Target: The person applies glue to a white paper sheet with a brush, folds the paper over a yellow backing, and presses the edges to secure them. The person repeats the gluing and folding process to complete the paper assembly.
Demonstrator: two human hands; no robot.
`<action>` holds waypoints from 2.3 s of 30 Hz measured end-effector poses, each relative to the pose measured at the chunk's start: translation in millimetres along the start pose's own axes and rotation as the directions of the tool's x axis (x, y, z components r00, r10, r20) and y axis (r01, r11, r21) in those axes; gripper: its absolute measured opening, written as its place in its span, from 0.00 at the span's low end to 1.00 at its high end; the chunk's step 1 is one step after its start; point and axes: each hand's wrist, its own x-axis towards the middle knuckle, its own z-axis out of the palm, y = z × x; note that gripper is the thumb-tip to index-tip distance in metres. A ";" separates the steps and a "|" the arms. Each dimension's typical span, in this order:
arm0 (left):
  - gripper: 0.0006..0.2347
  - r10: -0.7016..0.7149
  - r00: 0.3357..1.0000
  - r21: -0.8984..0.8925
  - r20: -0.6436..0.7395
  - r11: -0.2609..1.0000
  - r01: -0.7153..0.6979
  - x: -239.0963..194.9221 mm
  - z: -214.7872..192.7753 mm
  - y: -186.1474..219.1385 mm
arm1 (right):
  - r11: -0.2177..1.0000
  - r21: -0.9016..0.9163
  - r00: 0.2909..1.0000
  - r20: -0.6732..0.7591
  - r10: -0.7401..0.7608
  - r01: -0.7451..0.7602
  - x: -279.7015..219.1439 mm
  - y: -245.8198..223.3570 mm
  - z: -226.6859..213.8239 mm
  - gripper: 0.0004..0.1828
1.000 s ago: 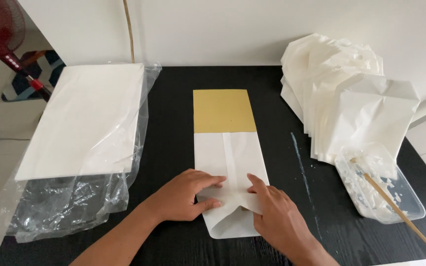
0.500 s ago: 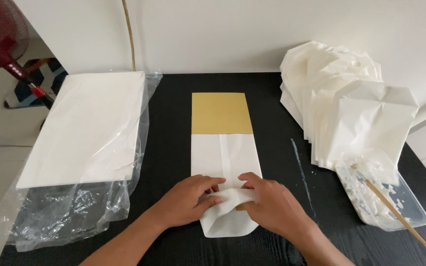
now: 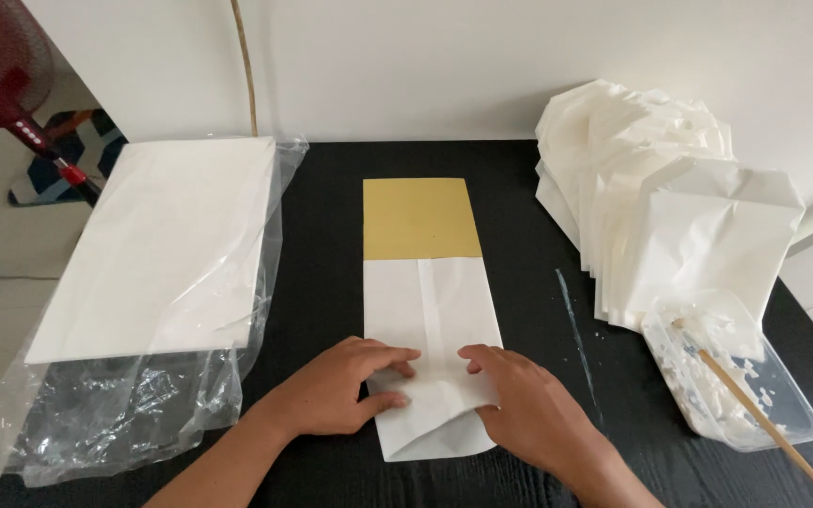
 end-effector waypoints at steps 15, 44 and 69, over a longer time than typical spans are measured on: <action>0.22 0.016 0.980 -0.012 -0.199 1.000 -0.018 6.8 17.4 -8.9 | 0.996 -0.084 0.991 -0.129 0.022 -0.033 11.1 -3.5 9.8 0.32; 0.15 -0.006 0.954 -0.006 -0.298 1.000 0.005 48.8 18.8 5.3 | 0.901 0.431 0.981 -0.154 0.117 -0.040 38.5 -27.3 -19.7 0.21; 0.17 -0.048 0.745 0.286 -0.665 0.905 0.314 96.1 45.1 -9.8 | 0.957 0.152 0.960 -0.167 -0.223 0.249 63.1 22.1 12.2 0.29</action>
